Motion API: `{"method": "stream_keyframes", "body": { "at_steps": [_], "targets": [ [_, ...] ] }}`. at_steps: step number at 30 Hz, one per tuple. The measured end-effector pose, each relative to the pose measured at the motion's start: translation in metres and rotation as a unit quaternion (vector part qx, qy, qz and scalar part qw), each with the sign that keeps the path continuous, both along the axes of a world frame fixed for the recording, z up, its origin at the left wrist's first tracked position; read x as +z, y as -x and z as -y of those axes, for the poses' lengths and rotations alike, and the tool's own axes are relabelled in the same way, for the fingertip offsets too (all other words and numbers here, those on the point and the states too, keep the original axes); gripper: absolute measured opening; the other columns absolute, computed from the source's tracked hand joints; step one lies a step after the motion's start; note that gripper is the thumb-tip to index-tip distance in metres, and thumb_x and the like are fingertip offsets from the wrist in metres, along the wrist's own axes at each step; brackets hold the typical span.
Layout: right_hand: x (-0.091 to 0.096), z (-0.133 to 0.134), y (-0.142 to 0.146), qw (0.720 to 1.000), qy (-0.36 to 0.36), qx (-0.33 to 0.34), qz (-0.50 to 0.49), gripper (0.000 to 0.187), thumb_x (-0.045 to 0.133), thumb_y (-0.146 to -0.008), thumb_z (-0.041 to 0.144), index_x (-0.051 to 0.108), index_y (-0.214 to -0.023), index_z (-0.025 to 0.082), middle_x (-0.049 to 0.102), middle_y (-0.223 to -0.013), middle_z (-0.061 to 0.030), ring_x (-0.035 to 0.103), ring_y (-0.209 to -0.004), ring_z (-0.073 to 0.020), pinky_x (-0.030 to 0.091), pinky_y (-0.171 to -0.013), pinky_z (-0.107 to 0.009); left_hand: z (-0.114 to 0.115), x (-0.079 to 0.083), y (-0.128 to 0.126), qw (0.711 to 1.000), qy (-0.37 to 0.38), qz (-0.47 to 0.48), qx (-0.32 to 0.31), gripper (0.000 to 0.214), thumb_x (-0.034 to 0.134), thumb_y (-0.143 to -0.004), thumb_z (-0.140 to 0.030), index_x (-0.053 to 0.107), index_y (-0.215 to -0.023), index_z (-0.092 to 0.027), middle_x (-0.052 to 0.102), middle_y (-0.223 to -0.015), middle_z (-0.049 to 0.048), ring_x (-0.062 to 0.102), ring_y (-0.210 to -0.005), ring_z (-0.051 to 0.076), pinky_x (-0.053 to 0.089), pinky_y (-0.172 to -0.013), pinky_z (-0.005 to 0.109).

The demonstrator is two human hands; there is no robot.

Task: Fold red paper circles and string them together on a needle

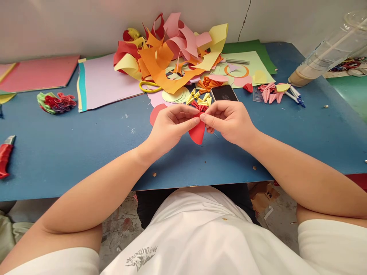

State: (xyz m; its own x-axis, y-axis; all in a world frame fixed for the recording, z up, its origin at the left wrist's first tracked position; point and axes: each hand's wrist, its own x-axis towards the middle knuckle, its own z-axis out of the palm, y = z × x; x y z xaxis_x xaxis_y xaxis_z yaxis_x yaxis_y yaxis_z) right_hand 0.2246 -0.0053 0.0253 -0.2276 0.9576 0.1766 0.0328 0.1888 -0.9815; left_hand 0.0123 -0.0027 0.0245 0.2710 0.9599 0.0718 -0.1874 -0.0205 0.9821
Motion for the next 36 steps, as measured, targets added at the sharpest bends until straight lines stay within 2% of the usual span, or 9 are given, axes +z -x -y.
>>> {"method": "stream_keyframes", "body": {
  "at_steps": [3, 7, 14, 19, 26, 30, 32, 36],
  "targets": [
    [0.001, 0.000, 0.001, 1.000, 0.006, 0.001, -0.016, 0.050, 0.107, -0.086, 0.061, 0.076, -0.079, 0.023, 0.072, -0.069, 0.0002, 0.064, -0.059, -0.0143, 0.063, -0.059, -0.031, -0.001, -0.001, 0.000, 0.999, 0.030, 0.015, -0.013, 0.049, 0.121, -0.064, -0.048, 0.090, -0.092, -0.023, 0.092, -0.096, 0.0052, 0.090, -0.093, 0.024, 0.075, -0.096, 0.041],
    [0.001, -0.001, 0.000, 0.999, 0.008, 0.000, -0.038, 0.042, 0.101, -0.091, 0.053, 0.077, -0.077, 0.022, 0.074, -0.070, -0.0009, 0.065, -0.059, -0.0128, 0.061, -0.057, -0.027, -0.002, -0.002, 0.001, 0.998, 0.056, 0.022, -0.018, 0.048, 0.122, -0.062, -0.040, 0.091, -0.093, -0.022, 0.092, -0.096, 0.0046, 0.089, -0.092, 0.022, 0.074, -0.096, 0.040],
    [-0.001, -0.001, 0.001, 1.000, -0.002, 0.013, -0.023, 0.043, 0.106, -0.087, 0.056, 0.079, -0.082, 0.022, 0.072, -0.070, 0.0007, 0.064, -0.058, -0.0134, 0.060, -0.055, -0.029, 0.000, 0.000, 0.001, 0.998, 0.059, 0.020, -0.021, 0.044, 0.120, -0.065, -0.039, 0.091, -0.093, -0.021, 0.091, -0.094, 0.0051, 0.089, -0.090, 0.023, 0.074, -0.096, 0.040],
    [-0.002, -0.001, 0.001, 1.000, -0.002, 0.004, -0.012, 0.040, 0.103, -0.089, 0.052, 0.078, -0.080, 0.023, 0.073, -0.070, 0.0004, 0.061, -0.058, -0.0135, 0.059, -0.056, -0.030, 0.001, 0.001, -0.001, 0.999, 0.046, 0.012, -0.011, 0.040, 0.119, -0.066, -0.037, 0.092, -0.092, -0.022, 0.092, -0.095, 0.0047, 0.089, -0.089, 0.022, 0.074, -0.093, 0.038],
    [-0.003, -0.002, 0.001, 1.000, -0.006, 0.014, -0.008, 0.057, 0.103, -0.087, 0.075, 0.077, -0.083, 0.024, 0.071, -0.071, -0.0005, 0.061, -0.060, -0.0148, 0.060, -0.059, -0.032, 0.000, 0.001, -0.001, 1.000, 0.011, -0.017, 0.021, 0.031, 0.112, -0.071, -0.032, 0.090, -0.089, -0.022, 0.091, -0.093, 0.0043, 0.087, -0.089, 0.022, 0.073, -0.087, 0.036],
    [-0.008, -0.004, 0.000, 1.000, -0.001, 0.017, 0.025, 0.045, 0.104, -0.088, 0.061, 0.078, -0.088, 0.025, 0.074, -0.076, -0.0008, 0.063, -0.065, -0.0167, 0.058, -0.058, -0.032, 0.001, 0.000, 0.000, 0.998, 0.009, -0.035, 0.048, 0.032, 0.112, -0.071, -0.035, 0.090, -0.089, -0.022, 0.092, -0.097, 0.0062, 0.088, -0.095, 0.024, 0.074, -0.090, 0.037],
    [-0.011, -0.005, 0.000, 0.999, -0.012, 0.010, 0.047, 0.037, 0.102, -0.089, 0.053, 0.077, -0.089, 0.025, 0.076, -0.082, -0.0017, 0.064, -0.070, -0.0171, 0.056, -0.058, -0.031, 0.001, 0.000, 0.000, 0.998, 0.013, -0.033, 0.058, 0.028, 0.110, -0.072, -0.033, 0.090, -0.089, -0.022, 0.092, -0.099, 0.0064, 0.087, -0.096, 0.023, 0.073, -0.090, 0.036],
    [-0.012, -0.005, -0.002, 0.995, -0.043, 0.016, 0.090, 0.031, 0.091, -0.095, 0.049, 0.074, -0.088, 0.024, 0.077, -0.087, -0.0030, 0.062, -0.072, -0.0171, 0.056, -0.060, -0.032, 0.000, 0.000, -0.001, 0.998, 0.013, -0.022, 0.054, 0.025, 0.106, -0.072, -0.025, 0.088, -0.089, -0.022, 0.091, -0.098, 0.0042, 0.085, -0.095, 0.020, 0.070, -0.091, 0.033]
  ]
}}
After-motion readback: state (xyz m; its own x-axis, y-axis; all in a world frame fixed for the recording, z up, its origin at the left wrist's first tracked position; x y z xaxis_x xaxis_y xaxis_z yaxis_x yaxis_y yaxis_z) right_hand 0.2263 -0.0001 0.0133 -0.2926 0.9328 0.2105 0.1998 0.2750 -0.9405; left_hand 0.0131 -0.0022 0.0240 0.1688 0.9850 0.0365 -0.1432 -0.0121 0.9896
